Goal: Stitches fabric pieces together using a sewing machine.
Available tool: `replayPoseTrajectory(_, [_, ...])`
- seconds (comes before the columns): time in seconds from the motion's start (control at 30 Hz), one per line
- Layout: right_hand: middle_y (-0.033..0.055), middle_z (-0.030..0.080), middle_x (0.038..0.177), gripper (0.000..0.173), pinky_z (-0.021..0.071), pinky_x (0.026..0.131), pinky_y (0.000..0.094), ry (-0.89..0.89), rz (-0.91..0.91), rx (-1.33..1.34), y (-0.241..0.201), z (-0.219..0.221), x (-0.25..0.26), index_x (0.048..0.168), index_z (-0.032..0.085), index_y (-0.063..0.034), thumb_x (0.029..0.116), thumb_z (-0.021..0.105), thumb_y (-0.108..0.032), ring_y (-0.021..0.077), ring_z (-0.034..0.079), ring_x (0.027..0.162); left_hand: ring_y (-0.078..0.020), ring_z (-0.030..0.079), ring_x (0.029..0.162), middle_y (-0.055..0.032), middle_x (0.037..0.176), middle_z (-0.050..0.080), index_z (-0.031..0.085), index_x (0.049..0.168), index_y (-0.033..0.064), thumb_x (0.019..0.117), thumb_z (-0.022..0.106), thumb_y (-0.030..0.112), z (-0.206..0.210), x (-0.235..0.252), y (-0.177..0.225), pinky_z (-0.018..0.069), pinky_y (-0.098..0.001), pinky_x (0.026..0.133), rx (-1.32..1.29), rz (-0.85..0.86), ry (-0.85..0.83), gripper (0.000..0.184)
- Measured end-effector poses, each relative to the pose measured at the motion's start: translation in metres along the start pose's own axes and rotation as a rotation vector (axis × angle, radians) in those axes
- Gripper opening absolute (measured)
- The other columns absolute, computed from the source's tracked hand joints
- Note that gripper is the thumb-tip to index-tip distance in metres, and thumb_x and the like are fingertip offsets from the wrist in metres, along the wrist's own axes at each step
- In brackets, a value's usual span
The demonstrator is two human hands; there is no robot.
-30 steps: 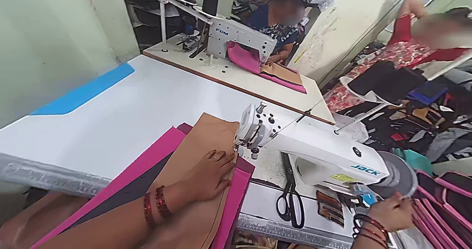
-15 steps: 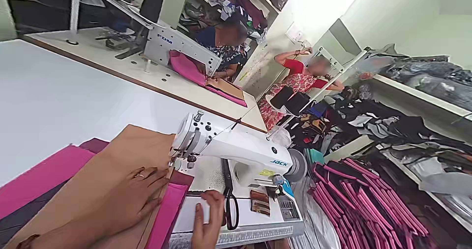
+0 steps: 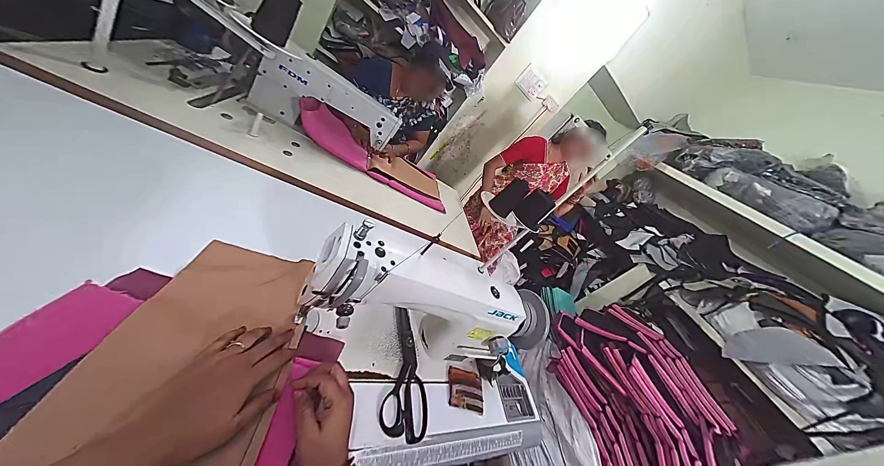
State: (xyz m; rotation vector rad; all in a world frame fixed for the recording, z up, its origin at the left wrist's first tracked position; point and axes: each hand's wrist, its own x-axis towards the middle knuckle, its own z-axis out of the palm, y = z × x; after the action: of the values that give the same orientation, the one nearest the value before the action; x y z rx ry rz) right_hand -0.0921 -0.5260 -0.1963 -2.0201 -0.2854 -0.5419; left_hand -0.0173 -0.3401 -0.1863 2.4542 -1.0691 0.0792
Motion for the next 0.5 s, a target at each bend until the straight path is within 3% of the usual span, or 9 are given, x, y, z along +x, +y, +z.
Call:
replayPoseTrajectory(0.2, [0.0149, 0.071, 0.096, 0.019, 0.0549, 0.090, 0.0369, -0.041, -0.096, -0.168, -0.001, 0.002, -0.002, 0.092, 0.077, 0.0014, 0.0868, 0.059, -0.001, 0.0249, 0.068, 0.098, -0.0408, 0.060, 0.129, -0.0132, 0.138, 0.066, 0.073, 0.127, 0.0131, 0.0954, 0.035, 0.056, 0.027, -0.001, -0.010, 0.0423, -0.0687, 0.104, 0.026, 0.060, 0.221, 0.066])
replayPoseTrajectory(0.37, [0.0160, 0.072, 0.096, 0.021, 0.0553, 0.089, 0.0411, -0.035, -0.116, -0.192, -0.007, 0.001, 0.000, 0.092, 0.077, 0.0019, 0.0859, 0.057, 0.000, 0.0289, 0.068, 0.097, -0.0433, 0.060, 0.129, -0.0148, 0.137, 0.066, 0.073, 0.126, 0.0119, 0.0957, 0.036, 0.060, 0.031, -0.001, -0.015, 0.0429, -0.0699, 0.102, 0.021, 0.088, 0.234, 0.068])
replayPoseTrajectory(0.43, [0.0178, 0.072, 0.095, 0.021, 0.0555, 0.089, 0.0429, -0.036, -0.123, -0.189, -0.011, 0.000, 0.001, 0.091, 0.077, 0.0037, 0.0857, 0.057, 0.002, 0.0311, 0.069, 0.096, -0.0471, 0.057, 0.131, -0.0194, 0.139, 0.064, 0.070, 0.130, 0.0073, 0.0983, 0.045, 0.050, 0.015, 0.000, -0.008, 0.0381, -0.0703, 0.106, 0.017, 0.100, 0.133, 0.058])
replayPoseTrajectory(0.47, [0.0190, 0.072, 0.094, 0.020, 0.0560, 0.089, 0.0427, -0.032, -0.127, -0.181, -0.015, -0.001, 0.002, 0.090, 0.076, 0.0051, 0.0845, 0.057, 0.003, 0.0318, 0.069, 0.095, -0.0433, 0.056, 0.133, -0.0165, 0.140, 0.064, 0.070, 0.130, 0.0090, 0.0966, 0.051, 0.046, 0.002, 0.002, 0.004, 0.0364, -0.0661, 0.111, 0.057, 0.040, 0.046, 0.053])
replayPoseTrajectory(0.5, [0.0200, 0.072, 0.094, 0.020, 0.0560, 0.088, 0.0425, -0.032, -0.127, -0.173, -0.017, -0.002, 0.003, 0.090, 0.076, 0.0062, 0.0838, 0.058, 0.004, 0.0324, 0.069, 0.095, -0.0387, 0.047, 0.143, -0.0135, 0.148, 0.058, 0.065, 0.138, 0.0092, 0.0996, 0.057, 0.036, -0.028, 0.008, 0.031, 0.0250, -0.0601, 0.120, 0.033, -0.118, -0.168, 0.047])
